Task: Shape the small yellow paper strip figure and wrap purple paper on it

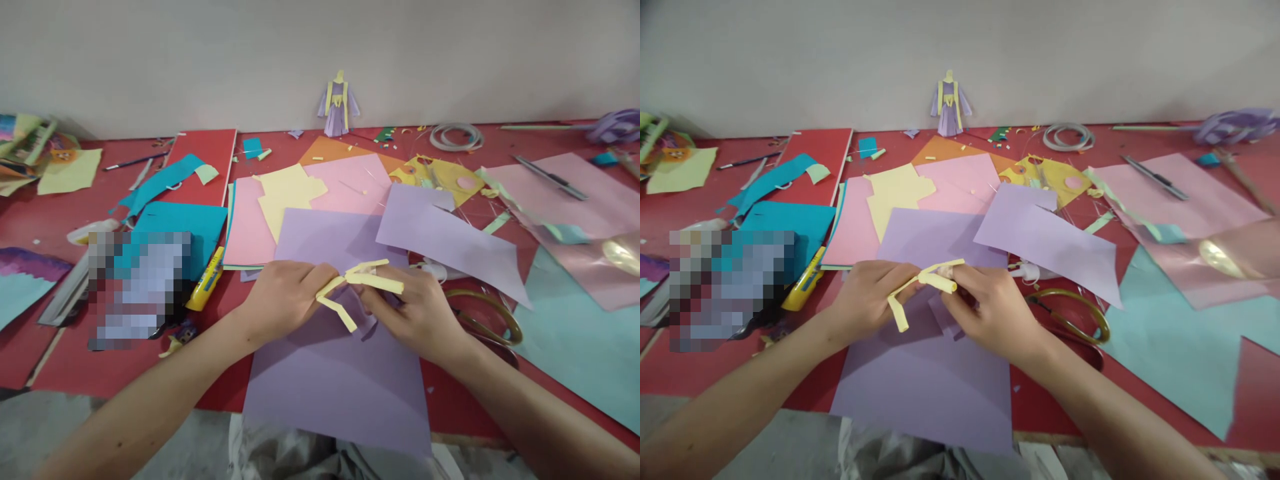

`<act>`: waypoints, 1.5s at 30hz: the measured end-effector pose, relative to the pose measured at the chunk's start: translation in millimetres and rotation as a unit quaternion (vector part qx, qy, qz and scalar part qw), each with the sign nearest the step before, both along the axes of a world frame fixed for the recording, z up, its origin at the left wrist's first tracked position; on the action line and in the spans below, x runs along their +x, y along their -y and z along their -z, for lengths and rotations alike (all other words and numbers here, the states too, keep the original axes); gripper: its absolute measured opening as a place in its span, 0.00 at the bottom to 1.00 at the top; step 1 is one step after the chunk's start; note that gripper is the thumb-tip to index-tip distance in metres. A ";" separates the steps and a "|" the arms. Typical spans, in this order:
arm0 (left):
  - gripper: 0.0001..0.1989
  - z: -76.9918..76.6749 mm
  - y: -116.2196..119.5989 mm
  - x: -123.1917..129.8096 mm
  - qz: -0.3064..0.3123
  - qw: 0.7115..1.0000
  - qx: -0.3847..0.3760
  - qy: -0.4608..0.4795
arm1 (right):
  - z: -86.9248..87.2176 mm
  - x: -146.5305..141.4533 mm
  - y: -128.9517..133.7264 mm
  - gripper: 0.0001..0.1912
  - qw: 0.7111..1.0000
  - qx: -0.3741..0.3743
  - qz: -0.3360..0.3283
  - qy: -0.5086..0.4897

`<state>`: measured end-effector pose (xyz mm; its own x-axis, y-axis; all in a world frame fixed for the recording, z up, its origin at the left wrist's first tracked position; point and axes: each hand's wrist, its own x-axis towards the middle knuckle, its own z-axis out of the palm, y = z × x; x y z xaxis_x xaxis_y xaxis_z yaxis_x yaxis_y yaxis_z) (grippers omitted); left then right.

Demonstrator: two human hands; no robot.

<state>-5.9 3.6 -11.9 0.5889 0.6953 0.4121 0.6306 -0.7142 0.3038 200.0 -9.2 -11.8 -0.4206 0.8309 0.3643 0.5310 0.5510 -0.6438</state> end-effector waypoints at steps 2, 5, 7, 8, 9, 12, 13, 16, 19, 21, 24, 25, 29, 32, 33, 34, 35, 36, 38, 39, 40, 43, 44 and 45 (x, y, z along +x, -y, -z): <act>0.19 -3.8 0.7 1.0 -0.010 0.996 -0.083 0.029 | 0.1 -1.1 -0.5 0.13 1.000 -0.017 0.007 -0.007; 0.22 -8.8 1.8 3.1 0.002 0.961 -0.260 0.099 | -1.0 -2.7 -1.4 0.14 0.998 -0.052 0.000 -0.020; 0.25 -9.2 2.1 4.5 0.012 0.924 -0.353 0.147 | -2.4 -2.9 -1.9 0.15 0.997 -0.068 -0.003 -0.020; 0.25 -8.5 2.1 5.0 0.012 0.905 -0.390 0.169 | -3.3 -2.8 -2.1 0.15 0.997 -0.073 -0.002 -0.019; 0.25 -7.5 2.0 5.4 0.009 0.886 -0.424 0.188 | -4.1 -2.6 -2.1 0.15 0.997 -0.079 -0.003 -0.019; 0.22 -5.7 0.3 5.5 0.003 0.834 -0.499 0.237 | -5.7 -2.0 -1.5 0.14 0.993 -0.109 -0.013 -0.033; 0.22 -6.0 -0.6 5.3 0.004 0.821 -0.513 0.250 | -5.9 -2.0 -1.0 0.13 0.992 -0.116 -0.016 -0.039; 0.20 -8.7 -2.9 4.4 0.021 0.790 -0.538 0.295 | -5.1 -3.0 0.2 0.10 0.992 -0.118 -0.018 -0.043; 0.19 -10.0 -3.1 4.4 0.035 0.748 -0.563 0.349 | -3.6 -4.2 0.1 0.10 0.994 -0.096 -0.030 -0.042; 0.19 -8.7 -2.2 5.2 0.044 0.714 -0.587 0.380 | -3.4 -4.5 -0.6 0.10 0.995 -0.084 -0.036 -0.042; 0.19 -5.2 -0.4 6.8 0.056 0.679 -0.615 0.397 | -4.9 -3.8 -1.7 0.11 0.995 -0.089 -0.027 -0.045; 0.19 -4.2 0.0 7.3 0.056 0.675 -0.619 0.398 | -5.6 -3.4 -2.0 0.10 0.994 -0.093 -0.022 -0.049; 0.19 -1.6 0.3 8.8 0.046 0.673 -0.621 0.399 | -6.2 -2.2 -2.4 0.07 0.993 -0.101 -0.006 -0.065; 0.19 -1.0 0.2 9.3 0.044 0.681 -0.618 0.391 | -2.2 -2.0 -2.1 0.08 0.995 -0.082 -0.001 -0.051; 0.20 -1.1 0.3 9.4 0.043 0.687 -0.615 0.384 | -0.4 -1.9 -1.9 0.09 0.997 -0.062 0.000 -0.040; 0.20 -1.3 0.4 9.4 0.040 0.697 -0.611 0.373 | 1.2 -1.8 -1.6 0.10 0.999 -0.035 0.002 -0.027; 0.20 -1.6 0.5 9.4 0.037 0.709 -0.605 0.360 | 2.5 -1.7 -1.3 0.11 1.000 -0.007 0.004 -0.016; 0.21 -2.1 0.7 9.3 0.034 0.725 -0.595 0.346 | 3.3 -1.7 -0.9 0.11 1.000 0.016 0.005 -0.007; 0.21 -2.9 1.1 8.8 0.028 0.759 -0.569 0.315 | 3.4 -1.6 -0.4 0.11 0.999 0.038 0.004 0.000; 0.21 -3.2 1.4 8.4 0.025 0.775 -0.555 0.302 | 2.8 -1.6 -0.4 0.11 0.999 0.038 0.001 0.000; 0.21 -3.4 1.8 7.9 0.022 0.788 -0.542 0.293 | 1.9 -1.7 -0.5 0.11 0.999 0.034 -0.002 -0.002; 0.21 -2.8 3.1 6.6 0.010 0.818 -0.507 0.273 | -0.4 -1.9 -1.7 0.11 1.000 0.023 -0.007 -0.012; 0.21 -2.4 3.4 6.4 0.007 0.827 -0.495 0.267 | -0.6 -2.0 -2.1 0.11 1.000 0.019 -0.009 -0.015; 0.22 -1.9 3.6 6.2 0.004 0.836 -0.483 0.260 | -0.4 -2.1 -2.3 0.11 1.000 0.016 -0.009 -0.017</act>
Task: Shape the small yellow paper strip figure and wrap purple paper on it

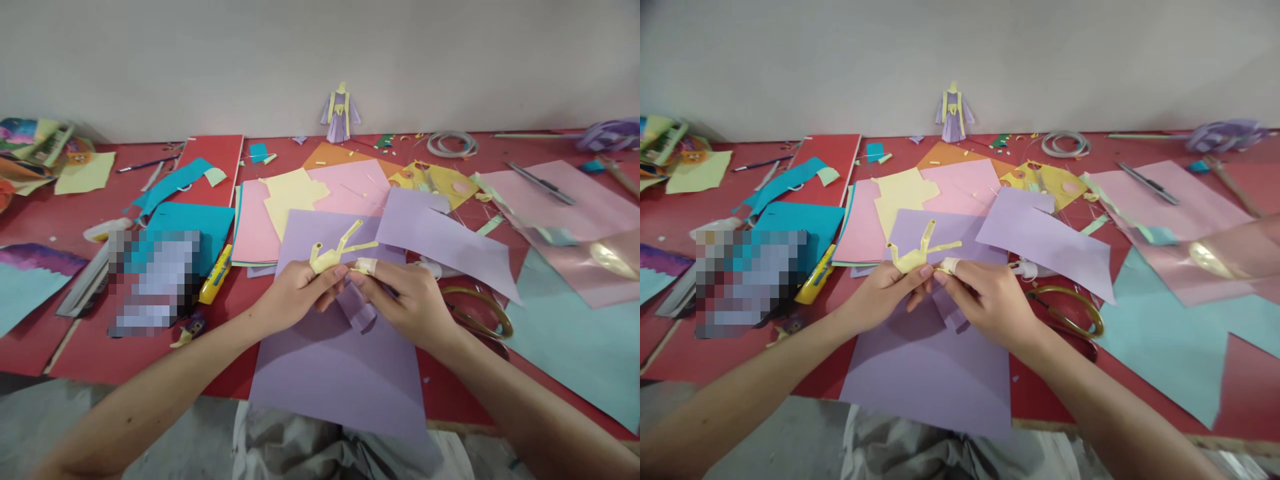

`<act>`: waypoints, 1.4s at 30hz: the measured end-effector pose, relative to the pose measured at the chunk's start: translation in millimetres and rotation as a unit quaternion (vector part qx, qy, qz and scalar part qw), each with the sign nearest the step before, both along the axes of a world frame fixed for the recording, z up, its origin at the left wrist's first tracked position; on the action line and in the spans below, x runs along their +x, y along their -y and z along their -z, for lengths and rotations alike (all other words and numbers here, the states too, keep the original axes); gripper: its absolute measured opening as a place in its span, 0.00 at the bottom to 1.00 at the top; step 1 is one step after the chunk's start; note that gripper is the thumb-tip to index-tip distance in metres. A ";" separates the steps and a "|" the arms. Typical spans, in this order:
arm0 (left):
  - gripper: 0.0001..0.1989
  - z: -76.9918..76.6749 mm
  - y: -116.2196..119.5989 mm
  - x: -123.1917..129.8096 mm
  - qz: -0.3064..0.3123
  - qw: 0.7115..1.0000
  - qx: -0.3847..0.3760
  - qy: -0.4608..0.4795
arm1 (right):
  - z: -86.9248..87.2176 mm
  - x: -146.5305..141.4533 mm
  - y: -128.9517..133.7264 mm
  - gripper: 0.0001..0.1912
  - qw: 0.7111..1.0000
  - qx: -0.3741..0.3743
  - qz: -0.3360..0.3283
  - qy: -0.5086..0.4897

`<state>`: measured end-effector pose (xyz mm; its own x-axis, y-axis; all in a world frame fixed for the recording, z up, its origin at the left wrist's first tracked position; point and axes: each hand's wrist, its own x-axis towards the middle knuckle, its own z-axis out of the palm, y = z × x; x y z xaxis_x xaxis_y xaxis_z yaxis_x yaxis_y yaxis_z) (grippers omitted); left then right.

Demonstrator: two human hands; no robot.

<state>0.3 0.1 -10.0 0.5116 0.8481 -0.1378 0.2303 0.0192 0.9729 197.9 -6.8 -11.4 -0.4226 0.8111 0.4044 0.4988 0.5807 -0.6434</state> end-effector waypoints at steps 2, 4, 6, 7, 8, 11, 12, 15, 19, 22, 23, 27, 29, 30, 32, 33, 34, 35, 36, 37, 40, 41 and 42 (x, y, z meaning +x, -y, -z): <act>0.23 0.6 -0.2 0.1 -0.004 1.000 0.019 -0.015 | 1.6 -0.2 0.1 0.11 1.000 -0.005 0.002 0.005; 0.23 0.4 -0.7 0.6 -0.006 0.999 0.024 -0.027 | 4.1 -0.2 0.8 0.11 1.000 0.006 0.019 0.024; 0.22 -0.6 -1.3 1.0 -0.007 0.999 0.025 -0.033 | 6.3 -0.2 1.5 0.11 0.997 0.033 0.049 0.047; 0.22 -1.2 -1.5 1.1 -0.007 0.999 0.024 -0.035 | 6.9 -0.2 1.7 0.12 0.996 0.046 0.062 0.052; 0.21 -1.8 -1.7 1.2 -0.008 0.999 0.024 -0.037 | 7.0 -0.3 1.8 0.12 0.995 0.056 0.070 0.054; 0.21 -2.6 -2.0 1.3 -0.009 0.999 0.023 -0.040 | 5.1 -0.7 1.3 0.13 0.995 0.060 0.066 0.040; 0.22 -2.4 -2.0 1.4 -0.008 0.999 0.022 -0.038 | 4.1 -0.9 1.1 0.14 0.996 0.059 0.061 0.032; 0.22 -1.3 -1.8 1.7 -0.007 0.999 0.016 -0.032 | 1.6 -1.5 0.5 0.16 0.997 0.056 0.051 0.020; 0.22 -0.3 -1.5 1.7 -0.005 0.999 0.015 -0.038 | 0.7 -1.4 0.2 0.15 0.997 0.055 0.051 0.024; 0.22 -0.7 -1.2 1.5 -0.006 0.999 0.010 -0.040 | 0.9 -0.8 0.0 0.15 0.997 0.046 0.052 0.024; 0.22 -0.9 -1.1 1.6 -0.005 0.999 0.010 -0.039 | 1.0 -0.6 0.0 0.14 0.997 0.041 0.054 0.022; 0.21 0.3 -2.1 2.7 0.005 1.000 -0.029 0.009 | 1.4 0.3 0.6 0.13 0.998 0.011 0.061 0.017; 0.20 1.4 -3.1 3.6 0.012 0.996 -0.071 0.053 | 1.3 0.4 1.2 0.12 0.998 0.002 0.063 0.018; 0.19 1.8 -3.5 4.1 0.013 0.993 -0.089 0.072 | 1.2 0.4 1.5 0.12 0.998 0.000 0.062 0.018; 0.18 2.1 -3.8 4.9 0.010 0.989 -0.115 0.096 | 0.8 0.0 1.9 0.12 0.998 0.000 0.055 0.014; 0.18 1.9 -3.8 5.2 0.008 0.987 -0.122 0.103 | 0.4 -0.2 2.0 0.13 0.999 -0.004 0.052 0.013; 0.18 1.5 -3.7 5.4 0.006 0.985 -0.131 0.110 | 0.0 -0.3 2.1 0.13 0.999 -0.009 0.050 0.014; 0.18 0.9 -3.5 5.5 0.006 0.984 -0.136 0.114 | -0.5 -0.4 2.2 0.13 0.999 -0.018 0.047 0.014; 0.18 0.3 -3.5 5.5 0.006 0.983 -0.140 0.116 | -1.1 -0.3 2.3 0.14 0.998 -0.029 0.046 0.013; 0.18 -0.2 -3.4 5.4 0.007 0.983 -0.142 0.119 | -1.7 -0.1 2.4 0.14 0.998 -0.038 0.042 0.010; 0.18 -1.1 -3.5 5.0 0.016 0.984 -0.136 0.116 | -3.5 0.7 2.7 0.13 0.998 -0.051 0.027 -0.002; 0.18 -1.0 -3.5 4.9 0.019 0.985 -0.133 0.112 | -4.1 0.9 2.9 0.12 0.999 -0.048 0.023 -0.005; 0.18 -0.8 -3.5 4.7 0.021 0.985 -0.130 0.107 | -4.6 1.0 3.0 0.12 0.999 -0.046 0.019 -0.007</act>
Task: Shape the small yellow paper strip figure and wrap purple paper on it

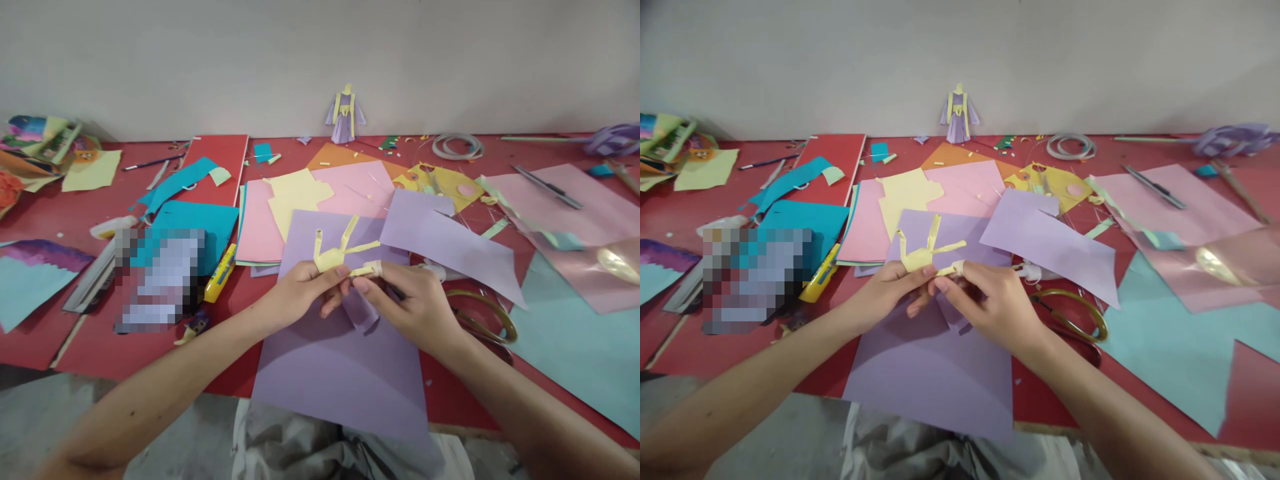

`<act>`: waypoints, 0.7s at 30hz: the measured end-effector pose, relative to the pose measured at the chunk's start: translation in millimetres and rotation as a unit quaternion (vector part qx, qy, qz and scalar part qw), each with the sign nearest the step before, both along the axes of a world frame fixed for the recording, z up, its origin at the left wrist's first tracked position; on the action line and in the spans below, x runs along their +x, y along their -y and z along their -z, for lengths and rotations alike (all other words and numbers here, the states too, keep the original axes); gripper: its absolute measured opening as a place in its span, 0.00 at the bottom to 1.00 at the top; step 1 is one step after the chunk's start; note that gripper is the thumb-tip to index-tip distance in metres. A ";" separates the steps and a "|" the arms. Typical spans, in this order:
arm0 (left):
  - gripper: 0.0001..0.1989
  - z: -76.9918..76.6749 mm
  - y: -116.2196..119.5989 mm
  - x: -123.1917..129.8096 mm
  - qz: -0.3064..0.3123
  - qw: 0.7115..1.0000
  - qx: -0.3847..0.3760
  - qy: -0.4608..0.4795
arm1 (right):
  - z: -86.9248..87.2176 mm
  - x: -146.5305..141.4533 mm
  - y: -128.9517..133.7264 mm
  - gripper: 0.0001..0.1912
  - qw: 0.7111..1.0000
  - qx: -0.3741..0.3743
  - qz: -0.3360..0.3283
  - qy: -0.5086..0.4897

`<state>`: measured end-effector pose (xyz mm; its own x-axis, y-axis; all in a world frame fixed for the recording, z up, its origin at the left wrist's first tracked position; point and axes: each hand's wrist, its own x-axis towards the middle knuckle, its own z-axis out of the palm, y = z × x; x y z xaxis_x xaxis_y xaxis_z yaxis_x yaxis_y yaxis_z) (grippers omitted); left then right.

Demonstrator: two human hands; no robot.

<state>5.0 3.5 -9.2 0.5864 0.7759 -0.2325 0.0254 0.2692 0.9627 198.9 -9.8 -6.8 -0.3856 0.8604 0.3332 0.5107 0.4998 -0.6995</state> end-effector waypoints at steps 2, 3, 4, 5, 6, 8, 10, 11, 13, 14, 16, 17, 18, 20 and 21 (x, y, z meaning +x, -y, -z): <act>0.19 0.5 0.4 -0.5 0.005 1.000 0.001 -0.005 | -0.7 -0.4 0.2 0.14 1.000 -0.003 -0.004 -0.008; 0.19 0.7 0.7 -0.9 0.011 1.000 0.000 -0.004 | -0.9 -0.8 0.3 0.15 1.000 -0.009 -0.006 -0.015; 0.19 0.7 1.1 -1.4 0.018 1.000 0.000 -0.003 | -1.0 -1.2 0.5 0.17 1.000 -0.013 -0.005 -0.022; 0.19 0.6 1.4 -1.9 0.025 1.000 0.002 -0.004 | -1.0 -1.8 0.7 0.18 1.000 -0.015 -0.001 -0.025; 0.19 0.4 1.6 -2.3 0.032 0.999 0.006 -0.009 | -0.9 -2.3 1.0 0.20 1.000 -0.012 0.005 -0.024; 0.20 0.0 1.6 -2.8 0.037 0.999 0.021 -0.025 | -0.3 -3.0 1.8 0.21 1.000 -0.005 0.022 -0.008; 0.21 0.1 1.1 -2.7 0.031 0.998 0.037 -0.045 | 0.6 -3.3 2.6 0.20 0.999 -0.009 0.036 0.003; 0.21 0.4 0.7 -2.6 0.016 0.997 0.049 -0.055 | 1.3 -3.3 2.9 0.20 0.999 -0.014 0.039 0.004; 0.21 1.2 -0.1 -2.7 -0.020 0.994 0.079 -0.074 | 2.7 -3.1 3.0 0.20 0.999 -0.032 0.034 0.000; 0.21 1.5 -0.5 -3.0 -0.042 0.991 0.098 -0.085 | 3.5 -3.0 2.7 0.20 0.999 -0.044 0.027 -0.001; 0.23 1.5 -1.1 -4.4 -0.074 0.976 0.154 -0.132 | 5.2 -3.0 2.1 0.22 0.998 -0.066 0.013 -0.002; 0.24 1.0 -1.3 -5.2 -0.084 0.968 0.180 -0.153 | 5.9 -3.1 1.9 0.22 0.997 -0.070 0.006 -0.001; 0.25 0.3 -1.6 -6.1 -0.093 0.962 0.198 -0.163 | 6.5 -3.3 1.7 0.22 0.998 -0.070 -0.002 0.001; 0.26 -1.3 -2.3 -7.9 -0.107 0.955 0.225 -0.161 | 7.2 -3.6 1.6 0.21 0.998 -0.056 -0.029 0.012; 0.26 -2.0 -2.7 -8.8 -0.115 0.954 0.232 -0.151 | 7.3 -3.6 1.6 0.20 0.998 -0.045 -0.045 0.021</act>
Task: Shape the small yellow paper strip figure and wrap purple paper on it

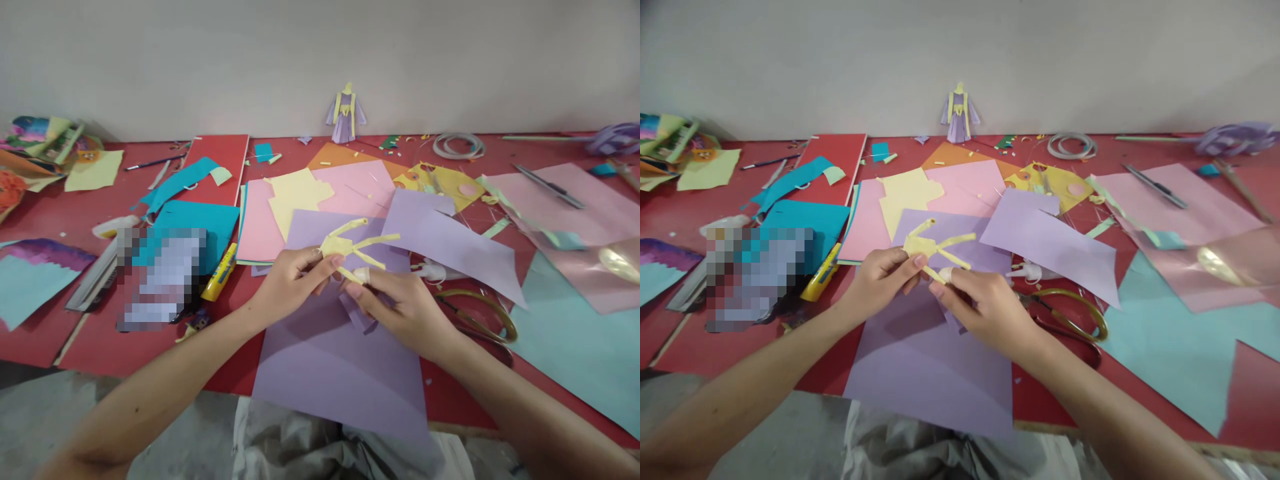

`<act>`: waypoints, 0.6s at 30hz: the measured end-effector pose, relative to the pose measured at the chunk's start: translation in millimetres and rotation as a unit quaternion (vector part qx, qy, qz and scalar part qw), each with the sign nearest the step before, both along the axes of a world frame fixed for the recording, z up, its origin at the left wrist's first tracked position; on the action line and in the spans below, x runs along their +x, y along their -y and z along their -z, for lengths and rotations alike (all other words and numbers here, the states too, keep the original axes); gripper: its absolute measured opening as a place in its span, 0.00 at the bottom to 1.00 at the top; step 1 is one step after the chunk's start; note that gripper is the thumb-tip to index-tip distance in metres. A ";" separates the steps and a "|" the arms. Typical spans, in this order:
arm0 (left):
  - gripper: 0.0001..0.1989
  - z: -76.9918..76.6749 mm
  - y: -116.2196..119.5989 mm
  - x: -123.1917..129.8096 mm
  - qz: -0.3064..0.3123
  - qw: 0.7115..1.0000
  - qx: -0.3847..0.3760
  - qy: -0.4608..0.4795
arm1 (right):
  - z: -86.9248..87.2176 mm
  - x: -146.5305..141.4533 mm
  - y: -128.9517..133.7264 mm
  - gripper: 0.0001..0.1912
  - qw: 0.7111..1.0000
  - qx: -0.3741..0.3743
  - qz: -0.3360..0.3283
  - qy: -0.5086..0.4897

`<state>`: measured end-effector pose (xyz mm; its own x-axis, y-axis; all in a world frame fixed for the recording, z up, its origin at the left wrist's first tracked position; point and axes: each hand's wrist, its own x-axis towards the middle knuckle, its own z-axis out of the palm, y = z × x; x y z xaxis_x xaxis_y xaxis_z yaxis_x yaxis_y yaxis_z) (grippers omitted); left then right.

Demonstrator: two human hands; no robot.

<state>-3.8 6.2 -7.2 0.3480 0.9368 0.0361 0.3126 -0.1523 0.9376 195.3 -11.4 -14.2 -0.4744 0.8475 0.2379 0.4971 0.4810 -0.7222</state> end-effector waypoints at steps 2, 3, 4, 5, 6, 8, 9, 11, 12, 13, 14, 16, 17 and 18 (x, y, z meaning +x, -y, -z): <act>0.25 -0.5 -1.2 -1.8 -0.008 1.000 0.007 0.025 | -0.4 0.9 -0.7 0.16 0.999 0.027 -0.031 0.019; 0.23 -0.2 -2.0 -2.8 -0.010 0.999 0.001 0.041 | -0.9 1.8 -1.5 0.13 0.998 0.048 -0.041 0.028; 0.22 0.5 -3.0 -3.9 -0.011 0.998 -0.012 0.062 | -1.4 3.2 -2.9 0.11 0.995 0.073 -0.048 0.037; 0.22 1.5 -4.2 -5.0 -0.012 0.996 -0.029 0.087 | -1.9 4.8 -4.8 0.10 0.992 0.099 -0.054 0.048; 0.22 2.4 -5.3 -6.0 -0.013 0.991 -0.045 0.122 | -2.3 6.8 -7.1 0.12 0.988 0.132 -0.058 0.063; 0.22 3.7 -7.5 -7.8 -0.021 0.979 -0.078 0.185 | -2.3 11.4 -12.6 0.19 0.979 0.162 -0.072 0.106; 0.22 3.7 -8.3 -8.5 -0.018 0.975 -0.086 0.205 | -2.1 13.8 -15.4 0.21 0.975 0.162 -0.078 0.127; 0.23 2.4 -9.3 -8.9 -0.005 0.971 -0.095 0.219 | -1.6 18.7 -20.1 0.22 0.973 0.153 -0.101 0.141; 0.24 1.3 -9.5 -8.8 0.006 0.971 -0.099 0.220 | -1.6 21.0 -21.8 0.21 0.974 0.133 -0.109 0.150; 0.24 0.1 -9.7 -8.6 0.016 0.970 -0.103 0.218 | -1.8 23.1 -23.1 0.20 0.974 0.117 -0.114 0.155; 0.23 -0.9 -9.7 -8.3 0.024 0.970 -0.108 0.217 | -2.3 24.9 -24.0 0.20 0.975 0.109 -0.116 0.157; 0.23 -2.1 -9.8 -7.9 0.033 0.969 -0.118 0.212 | -4.0 27.7 -25.2 0.16 0.976 0.095 -0.120 0.157; 0.22 -2.2 -9.9 -8.0 0.033 0.970 -0.122 0.209 | -5.2 28.6 -25.8 0.13 0.976 0.086 -0.127 0.156; 0.22 -2.0 -10.0 -8.2 0.031 0.970 -0.126 0.206 | -6.3 29.2 -26.3 0.09 0.976 0.072 -0.135 0.157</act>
